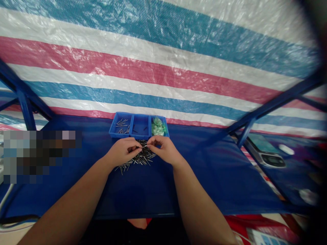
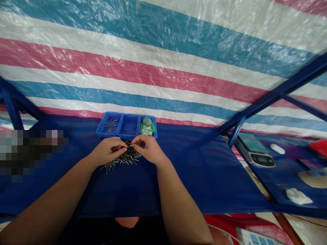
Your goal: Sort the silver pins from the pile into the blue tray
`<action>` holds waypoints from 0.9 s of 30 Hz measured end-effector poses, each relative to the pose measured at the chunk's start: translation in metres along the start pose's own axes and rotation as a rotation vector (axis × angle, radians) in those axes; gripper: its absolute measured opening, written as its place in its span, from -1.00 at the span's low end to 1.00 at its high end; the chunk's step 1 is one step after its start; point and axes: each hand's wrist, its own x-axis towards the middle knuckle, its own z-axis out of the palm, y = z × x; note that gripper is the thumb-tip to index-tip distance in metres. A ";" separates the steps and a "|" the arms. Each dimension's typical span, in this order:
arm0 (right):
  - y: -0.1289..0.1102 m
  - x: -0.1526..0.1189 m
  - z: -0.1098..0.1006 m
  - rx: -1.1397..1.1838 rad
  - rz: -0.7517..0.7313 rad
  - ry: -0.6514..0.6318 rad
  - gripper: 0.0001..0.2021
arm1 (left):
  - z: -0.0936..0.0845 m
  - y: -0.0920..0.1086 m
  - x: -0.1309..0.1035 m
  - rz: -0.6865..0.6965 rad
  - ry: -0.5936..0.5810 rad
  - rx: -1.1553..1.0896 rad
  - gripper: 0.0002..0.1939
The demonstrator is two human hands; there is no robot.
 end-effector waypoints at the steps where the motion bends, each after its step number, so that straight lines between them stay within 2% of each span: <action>1: 0.000 0.000 0.001 -0.002 -0.001 0.004 -0.85 | 0.000 0.000 0.000 0.001 -0.002 0.007 -0.83; 4: 0.001 -0.001 -0.001 0.008 0.003 0.036 -0.82 | -0.002 -0.001 0.000 0.000 0.029 0.031 -0.83; 7: 0.004 -0.001 -0.009 -0.050 0.058 0.072 -0.79 | -0.005 -0.006 0.000 -0.055 0.190 0.056 -0.81; 11: 0.008 -0.002 -0.023 -0.313 0.174 -0.004 -0.88 | -0.011 -0.020 -0.002 -0.282 0.496 0.126 -0.74; 13: 0.010 -0.002 -0.026 -0.442 0.222 -0.056 -0.87 | -0.014 -0.027 -0.003 -0.406 0.566 0.187 -0.67; 15: 0.011 -0.002 -0.025 -0.544 0.259 -0.084 -0.80 | -0.017 -0.032 -0.004 -0.472 0.579 0.237 -0.65; 17: 0.011 -0.001 -0.022 -0.619 0.281 -0.100 -0.74 | -0.017 -0.034 -0.004 -0.480 0.571 0.257 -0.65; 27: 0.010 0.004 -0.006 -0.744 0.354 -0.061 -0.83 | -0.009 -0.026 -0.001 -0.347 0.408 0.206 -0.65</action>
